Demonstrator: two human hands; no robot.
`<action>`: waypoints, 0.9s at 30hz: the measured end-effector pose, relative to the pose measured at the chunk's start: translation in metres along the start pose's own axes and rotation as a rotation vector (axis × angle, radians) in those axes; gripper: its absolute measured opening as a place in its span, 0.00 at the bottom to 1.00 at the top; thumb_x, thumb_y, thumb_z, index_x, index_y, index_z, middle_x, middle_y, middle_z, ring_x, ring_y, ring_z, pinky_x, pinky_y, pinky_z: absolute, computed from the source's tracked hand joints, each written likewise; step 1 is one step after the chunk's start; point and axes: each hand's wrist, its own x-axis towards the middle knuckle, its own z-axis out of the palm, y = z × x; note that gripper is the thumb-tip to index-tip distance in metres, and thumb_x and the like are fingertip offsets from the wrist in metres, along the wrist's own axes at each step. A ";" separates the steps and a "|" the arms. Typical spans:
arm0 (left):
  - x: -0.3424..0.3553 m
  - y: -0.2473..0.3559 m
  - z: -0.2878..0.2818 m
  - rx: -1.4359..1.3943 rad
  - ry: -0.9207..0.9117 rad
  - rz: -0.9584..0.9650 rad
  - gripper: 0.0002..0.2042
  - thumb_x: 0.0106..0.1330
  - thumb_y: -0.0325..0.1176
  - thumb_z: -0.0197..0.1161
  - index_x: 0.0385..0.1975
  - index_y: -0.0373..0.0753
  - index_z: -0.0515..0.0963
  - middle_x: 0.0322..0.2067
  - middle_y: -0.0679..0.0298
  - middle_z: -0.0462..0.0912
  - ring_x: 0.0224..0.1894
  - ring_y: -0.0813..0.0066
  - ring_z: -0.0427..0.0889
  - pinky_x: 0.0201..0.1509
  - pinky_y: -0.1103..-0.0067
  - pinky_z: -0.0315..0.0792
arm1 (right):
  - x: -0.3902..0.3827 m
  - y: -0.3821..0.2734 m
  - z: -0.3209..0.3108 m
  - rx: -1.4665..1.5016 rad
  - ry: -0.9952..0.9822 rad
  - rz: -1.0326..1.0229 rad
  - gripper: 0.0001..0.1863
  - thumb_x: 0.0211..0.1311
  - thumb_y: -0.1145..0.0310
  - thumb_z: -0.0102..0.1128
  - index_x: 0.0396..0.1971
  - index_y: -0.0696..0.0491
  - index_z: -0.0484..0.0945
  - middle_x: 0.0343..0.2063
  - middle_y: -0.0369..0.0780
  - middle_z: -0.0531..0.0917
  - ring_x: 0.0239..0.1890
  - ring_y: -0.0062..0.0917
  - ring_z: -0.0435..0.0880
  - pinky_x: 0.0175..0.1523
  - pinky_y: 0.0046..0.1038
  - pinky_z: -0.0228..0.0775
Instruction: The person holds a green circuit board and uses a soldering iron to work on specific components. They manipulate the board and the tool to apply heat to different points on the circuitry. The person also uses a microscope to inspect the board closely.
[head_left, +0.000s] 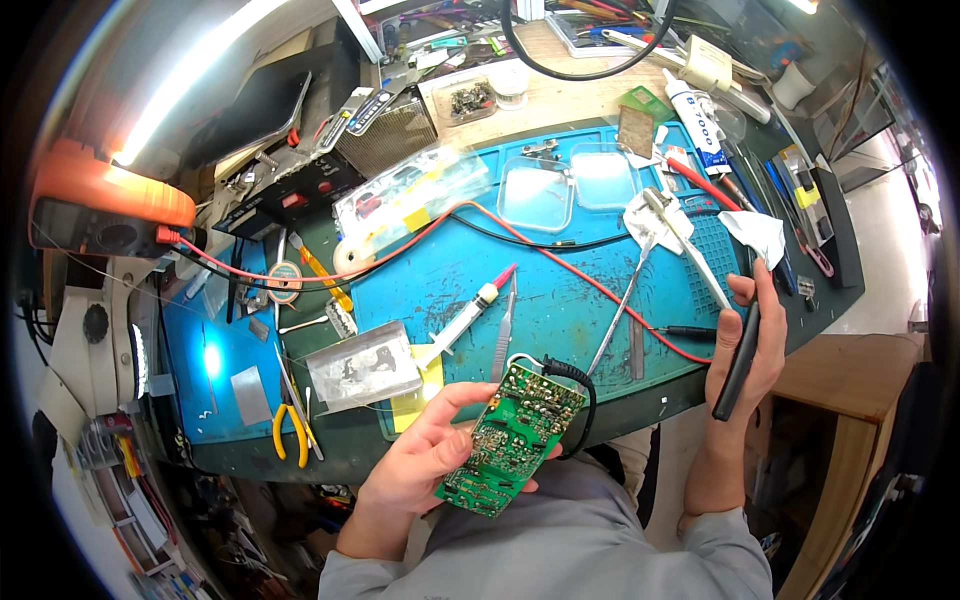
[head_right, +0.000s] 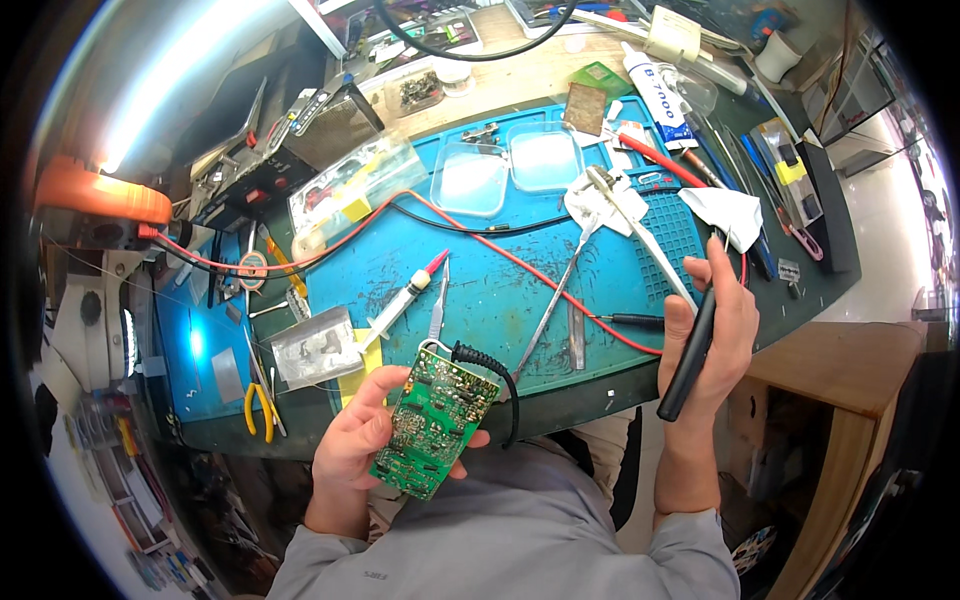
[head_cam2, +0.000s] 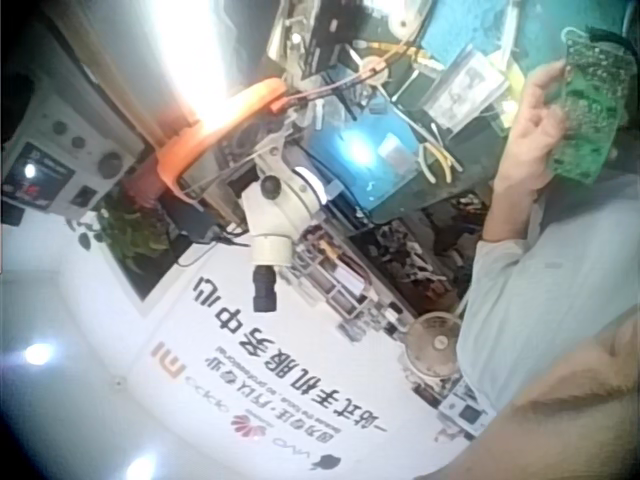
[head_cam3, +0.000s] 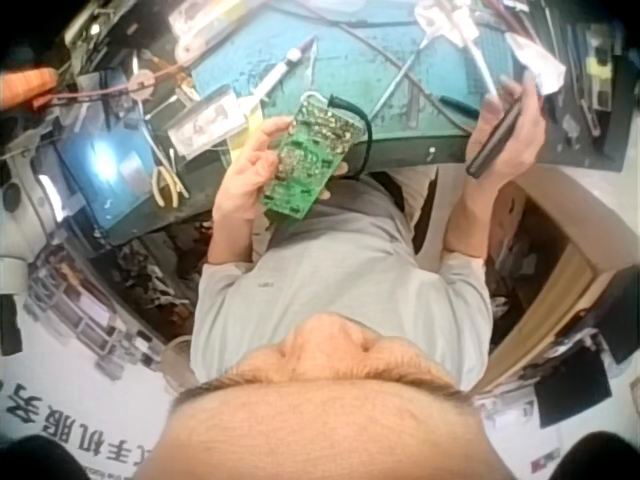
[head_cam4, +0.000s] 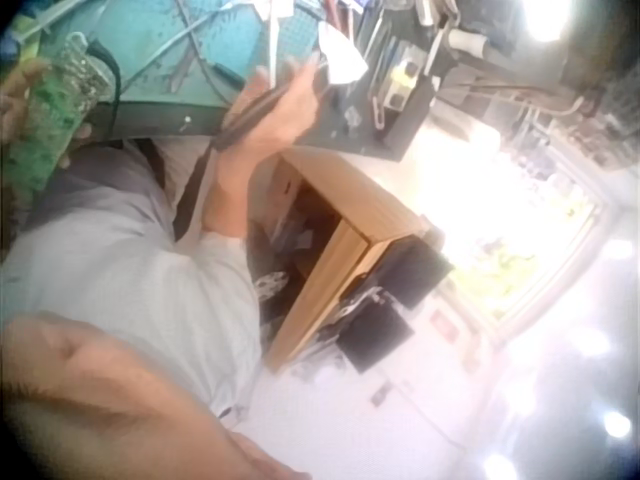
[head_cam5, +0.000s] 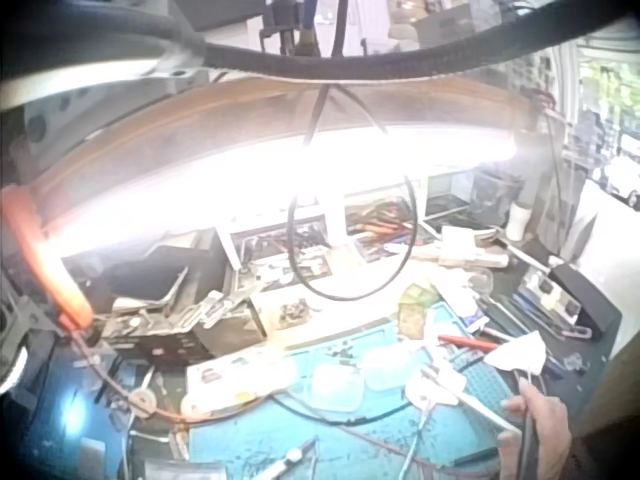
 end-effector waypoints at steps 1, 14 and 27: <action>0.000 0.000 0.001 0.001 0.000 0.000 0.25 0.76 0.37 0.57 0.72 0.53 0.62 0.69 0.35 0.61 0.65 0.19 0.65 0.54 0.39 0.76 | 0.000 0.002 -0.001 -0.004 0.012 -0.030 0.28 0.73 0.52 0.60 0.59 0.62 0.77 0.39 0.43 0.84 0.39 0.31 0.80 0.50 0.33 0.72; -0.001 0.000 0.002 0.009 0.010 0.005 0.25 0.76 0.36 0.56 0.71 0.51 0.62 0.69 0.35 0.62 0.65 0.18 0.65 0.54 0.37 0.75 | 0.000 0.001 -0.003 -0.076 -0.056 -0.026 0.25 0.72 0.54 0.61 0.56 0.60 0.80 0.36 0.43 0.84 0.40 0.33 0.81 0.51 0.35 0.70; -0.001 0.000 0.003 -0.007 0.001 0.005 0.26 0.77 0.39 0.56 0.72 0.44 0.58 0.68 0.35 0.63 0.66 0.27 0.67 0.59 0.42 0.74 | 0.001 0.000 -0.003 -0.079 -0.061 -0.024 0.22 0.71 0.60 0.63 0.55 0.60 0.80 0.35 0.43 0.84 0.39 0.32 0.82 0.50 0.34 0.70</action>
